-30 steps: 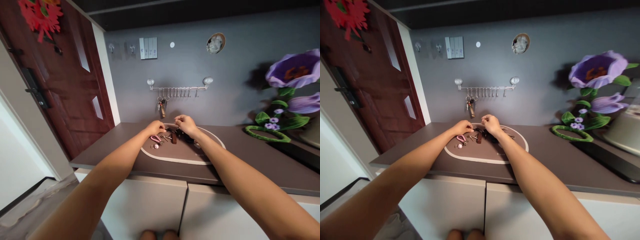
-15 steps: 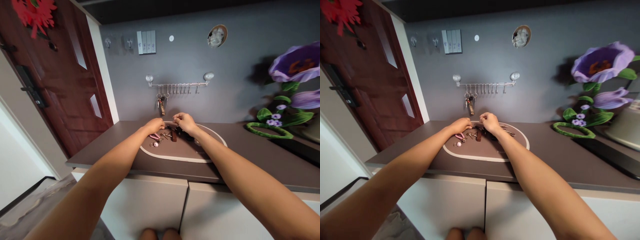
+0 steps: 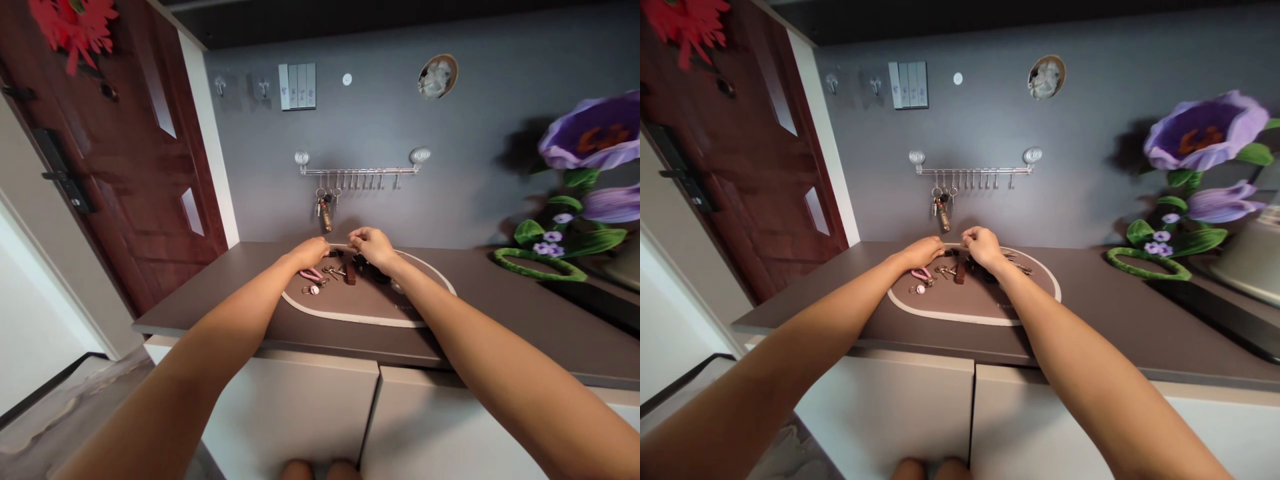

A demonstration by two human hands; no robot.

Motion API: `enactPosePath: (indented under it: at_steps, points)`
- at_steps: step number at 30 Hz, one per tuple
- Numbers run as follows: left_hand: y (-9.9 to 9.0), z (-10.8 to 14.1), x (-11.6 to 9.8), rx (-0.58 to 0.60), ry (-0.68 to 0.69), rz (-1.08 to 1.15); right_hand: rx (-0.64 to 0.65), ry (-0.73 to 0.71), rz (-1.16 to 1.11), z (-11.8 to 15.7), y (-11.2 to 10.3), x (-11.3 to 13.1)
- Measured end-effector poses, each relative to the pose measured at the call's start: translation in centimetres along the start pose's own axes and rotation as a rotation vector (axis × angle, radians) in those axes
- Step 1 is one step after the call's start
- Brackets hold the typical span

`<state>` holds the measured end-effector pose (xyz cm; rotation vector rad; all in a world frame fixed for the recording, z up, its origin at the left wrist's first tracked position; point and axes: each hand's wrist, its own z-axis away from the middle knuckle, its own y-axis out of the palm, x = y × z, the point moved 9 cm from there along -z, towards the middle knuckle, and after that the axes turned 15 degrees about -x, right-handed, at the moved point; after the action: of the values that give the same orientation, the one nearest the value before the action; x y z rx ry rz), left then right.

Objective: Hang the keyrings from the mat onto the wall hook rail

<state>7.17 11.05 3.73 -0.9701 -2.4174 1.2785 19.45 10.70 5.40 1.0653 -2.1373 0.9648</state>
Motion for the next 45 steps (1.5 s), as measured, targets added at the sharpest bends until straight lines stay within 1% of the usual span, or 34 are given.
enactPosePath:
  at_steps: [3, 5, 7, 10, 12, 14, 17, 19, 22, 25, 30, 36, 45]
  points:
    - [-0.2, 0.1, -0.2, -0.001, 0.043, -0.108, 0.003, 0.007, 0.004, 0.1, 0.0, 0.1]
    - [-0.5, 0.1, -0.1, -0.027, 0.03, -0.138, 0.002, 0.005, 0.007, 0.0, 0.0, 0.1]
    - [-0.9, 0.0, 0.1, -0.061, -0.003, -0.12, 0.001, -0.007, 0.015, 0.0, 0.0, 0.0]
    - [-1.5, -0.2, 0.5, -0.122, -0.073, -0.022, 0.005, -0.027, 0.03, -0.1, 0.1, 0.1]
    - [-1.8, -0.3, 0.9, -0.159, -0.127, 0.085, 0.011, -0.033, 0.027, 0.0, 0.2, 0.2]
    - [-1.8, -0.3, 1.3, -0.181, -0.212, 0.226, 0.01, -0.041, 0.022, 0.1, 0.2, 0.4]
    - [-1.3, -0.1, 2.1, -0.185, -0.408, 0.5, 0.009, -0.064, 0.03, 0.5, 0.1, 1.1]
    - [-1.0, 0.1, 2.1, -0.192, -0.524, 0.69, 0.013, -0.075, 0.029, 0.8, 0.0, 1.6]
    - [-1.1, 0.2, 1.4, -0.209, -0.617, 0.906, 0.019, -0.072, -0.001, 1.1, -0.1, 2.0]
    - [-1.5, 0.1, 0.7, -0.223, -0.651, 1.027, 0.029, -0.092, -0.039, 1.3, 0.0, 2.4]
    - [-1.7, 0.1, 0.3, -0.219, -0.658, 1.128, 0.015, -0.137, -0.061, 1.4, 0.0, 2.9]
    - [-1.7, 0.1, 0.2, -0.221, -0.665, 1.183, -0.028, -0.135, -0.034, 1.5, -0.6, 3.2]
    - [-2.1, 0.2, -0.1, -0.232, -0.691, 1.247, -0.078, -0.163, -0.068, 1.3, -1.2, 3.4]
